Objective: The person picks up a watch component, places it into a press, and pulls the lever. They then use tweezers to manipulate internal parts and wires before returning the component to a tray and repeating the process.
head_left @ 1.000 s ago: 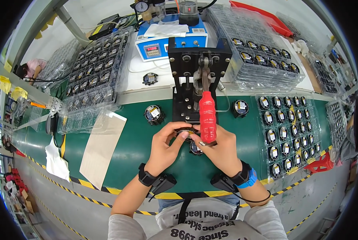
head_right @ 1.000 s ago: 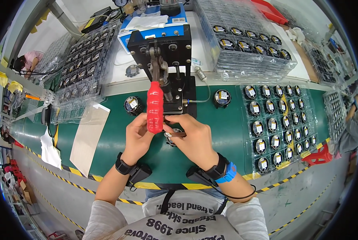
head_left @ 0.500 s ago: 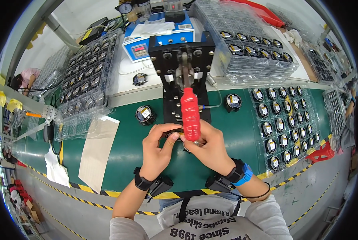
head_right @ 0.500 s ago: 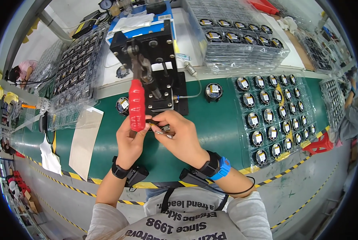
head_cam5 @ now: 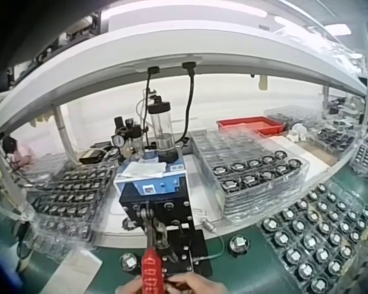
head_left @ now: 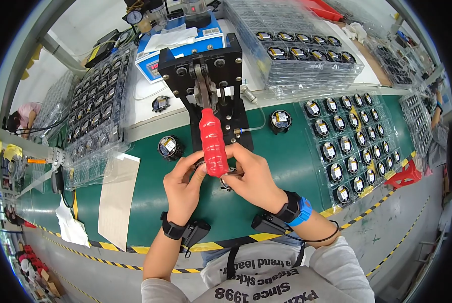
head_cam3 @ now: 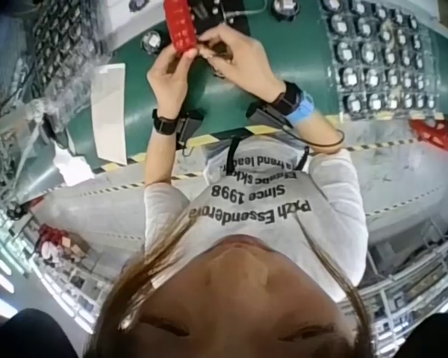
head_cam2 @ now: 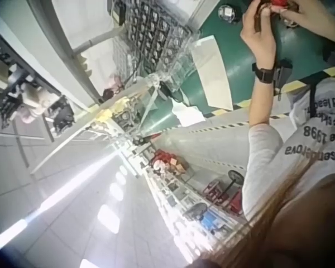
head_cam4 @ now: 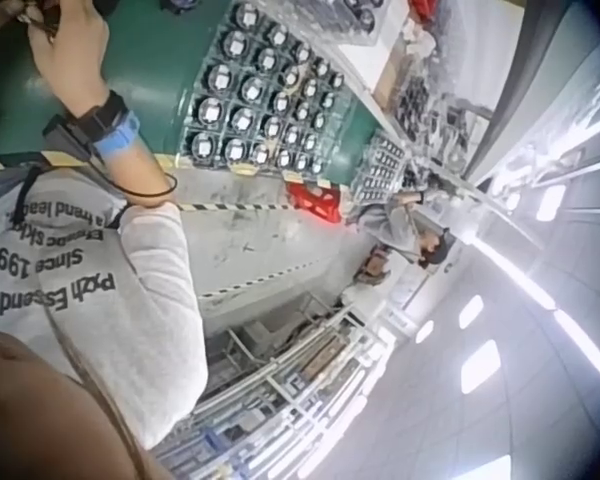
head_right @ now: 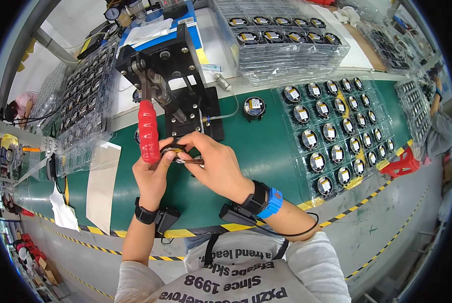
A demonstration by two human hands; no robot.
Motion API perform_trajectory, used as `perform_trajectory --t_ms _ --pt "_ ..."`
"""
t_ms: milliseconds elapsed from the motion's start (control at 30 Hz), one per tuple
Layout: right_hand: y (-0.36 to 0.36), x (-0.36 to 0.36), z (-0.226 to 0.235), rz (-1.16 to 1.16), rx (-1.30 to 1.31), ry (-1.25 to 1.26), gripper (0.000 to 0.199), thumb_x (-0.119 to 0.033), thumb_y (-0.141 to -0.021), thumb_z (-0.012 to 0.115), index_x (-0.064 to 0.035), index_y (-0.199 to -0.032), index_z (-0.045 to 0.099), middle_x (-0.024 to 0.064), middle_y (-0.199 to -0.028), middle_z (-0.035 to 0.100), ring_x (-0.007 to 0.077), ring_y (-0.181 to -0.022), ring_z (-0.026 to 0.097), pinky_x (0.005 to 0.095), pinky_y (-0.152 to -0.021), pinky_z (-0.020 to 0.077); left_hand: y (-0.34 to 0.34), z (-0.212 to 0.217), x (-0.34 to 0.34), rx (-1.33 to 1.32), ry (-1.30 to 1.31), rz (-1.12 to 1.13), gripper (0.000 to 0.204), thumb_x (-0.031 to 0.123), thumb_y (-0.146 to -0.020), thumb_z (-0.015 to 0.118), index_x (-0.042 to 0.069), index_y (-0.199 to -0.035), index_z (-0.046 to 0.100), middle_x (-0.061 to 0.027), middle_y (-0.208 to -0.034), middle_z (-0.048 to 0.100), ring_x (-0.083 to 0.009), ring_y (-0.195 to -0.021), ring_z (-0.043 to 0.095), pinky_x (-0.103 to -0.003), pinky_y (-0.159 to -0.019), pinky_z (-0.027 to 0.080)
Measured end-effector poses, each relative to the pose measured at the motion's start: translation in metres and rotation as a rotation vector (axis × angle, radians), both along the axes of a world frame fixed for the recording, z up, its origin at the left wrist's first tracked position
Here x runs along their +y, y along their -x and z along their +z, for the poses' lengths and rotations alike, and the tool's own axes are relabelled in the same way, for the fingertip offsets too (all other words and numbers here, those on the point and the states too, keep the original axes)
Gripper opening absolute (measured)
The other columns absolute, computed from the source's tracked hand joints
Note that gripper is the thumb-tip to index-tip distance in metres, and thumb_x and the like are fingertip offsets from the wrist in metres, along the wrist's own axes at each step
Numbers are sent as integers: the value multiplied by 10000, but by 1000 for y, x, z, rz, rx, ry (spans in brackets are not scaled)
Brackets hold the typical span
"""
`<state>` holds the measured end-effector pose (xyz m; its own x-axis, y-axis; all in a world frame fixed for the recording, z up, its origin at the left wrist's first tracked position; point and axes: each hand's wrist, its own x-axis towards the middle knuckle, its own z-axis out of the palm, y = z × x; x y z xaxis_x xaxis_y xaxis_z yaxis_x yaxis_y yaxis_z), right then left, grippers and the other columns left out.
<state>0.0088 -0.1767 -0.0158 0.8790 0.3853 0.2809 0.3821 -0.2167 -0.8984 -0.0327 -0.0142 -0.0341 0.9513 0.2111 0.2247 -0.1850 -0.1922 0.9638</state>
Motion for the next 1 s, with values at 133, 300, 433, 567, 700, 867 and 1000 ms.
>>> perform_trajectory --t_ms 133,300,433,567,700,867,1000 --pt "-3 0 -7 9 1 -46 318 -16 -717 676 -63 -1010 563 53 -827 604 137 -565 496 261 -502 425 -1 0 1 50 96 -50 294 -20 -837 643 -24 -1128 601 -63 -1001 634 -101 -876 588 -235 -784 482" --pt "-8 -4 -7 41 68 -52 339 14 -692 680 -47 -1003 559 34 -803 595 67 -479 410 209 -464 370 -3 2 1 86 82 -146 332 -32 -851 620 -39 -1177 562 -55 -992 623 -89 -884 579 -227 -782 471" --pt "-5 -3 -12 42 25 -79 295 5 -694 690 -32 -951 550 50 -808 602 73 -502 492 236 -446 397 -3 0 1 76 48 -152 311 -58 -853 599 -29 -1160 561 -49 -963 618 -87 -864 581 -220 -776 467" --pt "-4 4 -24 -13 -232 -60 262 -8 -696 703 -32 -900 541 64 -795 596 134 -544 591 288 -433 434 1 2 -1 96 7 -123 260 -74 -853 585 -19 -1107 571 -46 -942 611 -90 -855 582 -219 -775 463" --pt "0 -1 -18 -41 -365 75 248 -21 -699 710 -45 -879 542 72 -786 591 223 -604 641 337 -434 459 6 9 -6 78 -30 -107 231 -78 -853 580 -15 -1075 570 -46 -943 607 -95 -864 583 -219 -781 460" --pt "0 -3 -14 -45 -334 65 236 -31 -715 706 -62 -890 551 67 -786 597 258 -593 624 330 -452 467 4 7 -6 55 -58 -82 232 -75 -858 572 -16 -1082 557 -54 -965 606 -105 -893 587 -229 -791 464" --pt "-7 -17 -8 -35 -366 144 219 -32 -733 698 -82 -918 593 62 -817 619 241 -608 631 324 -486 484 -3 4 -7 60 -16 -96 277 -62 -840 600 -11 -1105 543 -60 -977 612 -120 -891 602 -225 -783 469"
